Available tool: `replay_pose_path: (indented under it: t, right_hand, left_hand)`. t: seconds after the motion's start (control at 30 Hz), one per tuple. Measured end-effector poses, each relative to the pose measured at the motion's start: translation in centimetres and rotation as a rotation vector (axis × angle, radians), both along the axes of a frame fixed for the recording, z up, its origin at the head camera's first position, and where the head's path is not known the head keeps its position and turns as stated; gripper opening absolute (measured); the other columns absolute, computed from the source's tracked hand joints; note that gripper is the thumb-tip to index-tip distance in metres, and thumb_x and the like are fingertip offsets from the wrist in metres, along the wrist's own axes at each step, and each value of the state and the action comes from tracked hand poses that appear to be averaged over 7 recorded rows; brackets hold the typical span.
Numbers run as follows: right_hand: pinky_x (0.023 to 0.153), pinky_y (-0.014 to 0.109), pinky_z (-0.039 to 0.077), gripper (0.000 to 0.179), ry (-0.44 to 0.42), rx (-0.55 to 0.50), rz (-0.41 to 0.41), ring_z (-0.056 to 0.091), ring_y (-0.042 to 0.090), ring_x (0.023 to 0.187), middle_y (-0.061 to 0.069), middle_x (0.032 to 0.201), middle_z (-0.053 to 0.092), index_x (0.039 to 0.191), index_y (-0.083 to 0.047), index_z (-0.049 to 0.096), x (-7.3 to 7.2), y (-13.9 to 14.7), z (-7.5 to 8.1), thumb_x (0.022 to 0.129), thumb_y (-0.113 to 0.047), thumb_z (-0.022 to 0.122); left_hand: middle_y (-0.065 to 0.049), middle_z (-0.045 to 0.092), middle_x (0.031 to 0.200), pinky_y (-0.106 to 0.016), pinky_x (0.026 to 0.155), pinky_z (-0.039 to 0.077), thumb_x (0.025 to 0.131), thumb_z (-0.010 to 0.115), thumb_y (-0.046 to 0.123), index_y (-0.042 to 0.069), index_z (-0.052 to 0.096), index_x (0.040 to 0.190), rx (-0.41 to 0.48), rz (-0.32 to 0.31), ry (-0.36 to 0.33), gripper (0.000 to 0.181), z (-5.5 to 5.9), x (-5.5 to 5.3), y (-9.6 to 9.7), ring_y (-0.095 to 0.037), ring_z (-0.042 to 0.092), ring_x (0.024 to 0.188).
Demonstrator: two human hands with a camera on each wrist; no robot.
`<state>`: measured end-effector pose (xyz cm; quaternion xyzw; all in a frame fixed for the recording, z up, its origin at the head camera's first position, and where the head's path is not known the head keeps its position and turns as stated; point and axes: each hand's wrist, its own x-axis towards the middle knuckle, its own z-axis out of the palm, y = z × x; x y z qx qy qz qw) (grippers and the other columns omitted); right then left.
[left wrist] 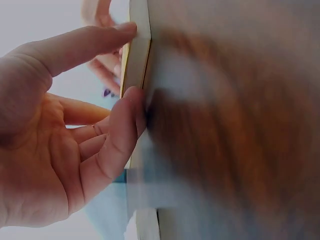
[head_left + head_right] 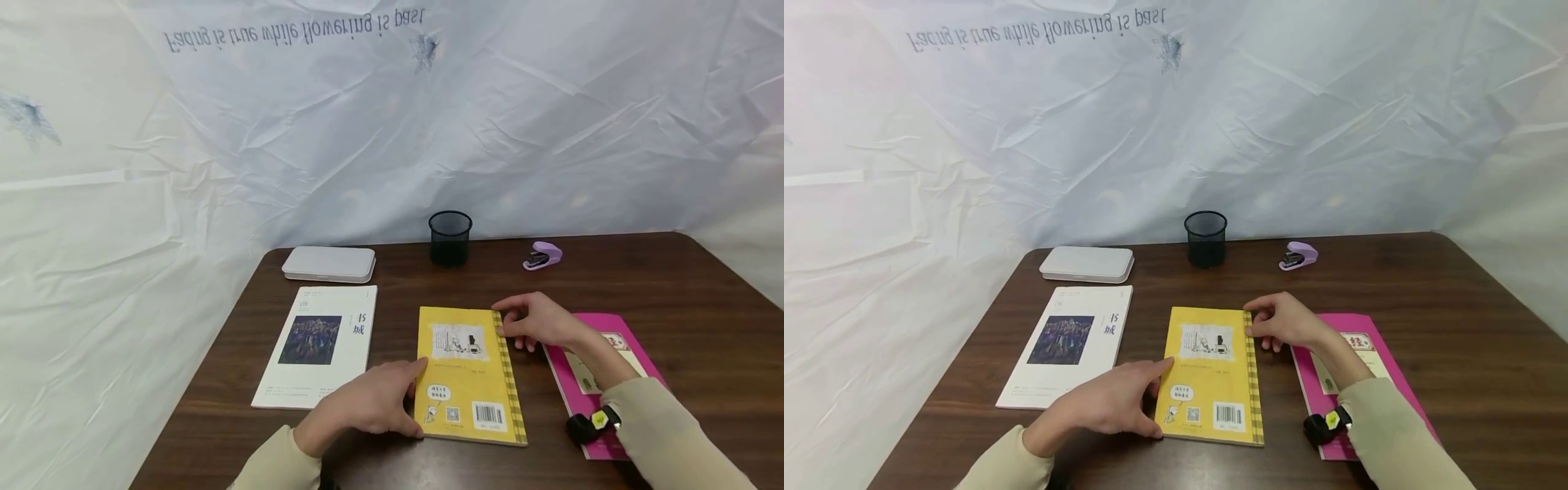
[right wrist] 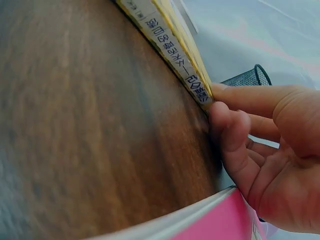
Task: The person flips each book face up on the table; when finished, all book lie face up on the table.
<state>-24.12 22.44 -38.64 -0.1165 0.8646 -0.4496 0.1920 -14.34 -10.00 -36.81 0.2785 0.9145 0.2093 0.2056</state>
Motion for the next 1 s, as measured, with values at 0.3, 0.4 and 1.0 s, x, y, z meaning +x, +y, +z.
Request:
replay_pose_path:
  t: [0.3,0.4,1.0]
  right_hand:
    - [0.058,0.034,0.060,0.065,-0.012,-0.032,-0.034,0.067,0.019,0.066,0.012,0.098,0.064,0.150,0.011,0.048,0.23,0.20,-0.39,0.098,-0.016,0.076]
    - [0.060,0.035,0.062,0.065,-0.020,-0.036,-0.049,0.068,0.019,0.067,0.012,0.099,0.064,0.150,0.011,0.048,0.16,0.20,-0.24,0.098,-0.016,0.076]
    - [0.065,0.034,0.062,0.057,-0.007,-0.020,-0.065,0.066,0.020,0.075,0.018,0.116,0.059,0.144,0.008,0.054,0.32,0.08,0.09,0.097,-0.015,0.077]
  left_hand:
    - [0.007,0.057,0.084,-0.021,0.074,0.045,0.078,0.095,0.023,0.003,0.044,0.157,0.105,0.034,-0.058,0.096,-0.57,-0.81,-0.73,-0.005,0.052,0.073]
    - [0.005,0.057,0.085,-0.021,0.066,0.048,0.078,0.096,0.023,0.003,0.042,0.157,0.139,0.060,-0.083,0.098,-0.65,-0.84,-0.67,-0.007,0.055,0.066]
    - [0.001,0.057,0.085,-0.027,0.050,0.052,0.077,0.096,0.019,0.007,0.042,0.154,0.172,0.114,-0.145,0.095,-0.60,-0.78,-0.35,-0.015,0.059,0.053]
